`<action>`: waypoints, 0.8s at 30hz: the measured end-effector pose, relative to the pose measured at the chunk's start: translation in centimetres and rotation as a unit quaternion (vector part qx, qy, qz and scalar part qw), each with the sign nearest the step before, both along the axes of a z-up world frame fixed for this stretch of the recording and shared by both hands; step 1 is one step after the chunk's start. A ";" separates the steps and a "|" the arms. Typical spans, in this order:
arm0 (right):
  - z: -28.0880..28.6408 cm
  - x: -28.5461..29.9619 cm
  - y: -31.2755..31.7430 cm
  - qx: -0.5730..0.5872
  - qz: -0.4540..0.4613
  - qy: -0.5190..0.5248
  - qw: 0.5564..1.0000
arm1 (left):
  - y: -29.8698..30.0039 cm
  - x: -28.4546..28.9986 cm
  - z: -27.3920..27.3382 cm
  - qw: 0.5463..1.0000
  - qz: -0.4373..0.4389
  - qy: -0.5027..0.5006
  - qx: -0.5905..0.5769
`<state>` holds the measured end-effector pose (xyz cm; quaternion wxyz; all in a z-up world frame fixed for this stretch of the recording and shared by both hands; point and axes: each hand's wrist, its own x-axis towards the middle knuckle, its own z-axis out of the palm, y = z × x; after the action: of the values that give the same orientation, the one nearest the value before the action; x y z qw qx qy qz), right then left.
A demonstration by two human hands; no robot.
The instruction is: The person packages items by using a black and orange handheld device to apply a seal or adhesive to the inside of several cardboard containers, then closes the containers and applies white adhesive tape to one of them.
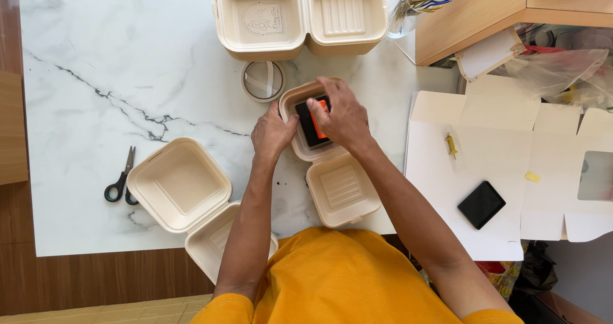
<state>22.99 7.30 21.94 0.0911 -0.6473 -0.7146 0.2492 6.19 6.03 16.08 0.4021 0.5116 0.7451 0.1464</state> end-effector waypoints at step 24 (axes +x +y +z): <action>-3.4 -2.7 1.3 0.160 0.035 -0.016 0.986 | 2.4 -0.6 0.2 0.998 -0.026 -0.048 -0.010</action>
<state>20.33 8.56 18.53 0.1730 -0.6026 -0.7691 0.1243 5.58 8.45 16.24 0.4459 0.5191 0.7130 0.1527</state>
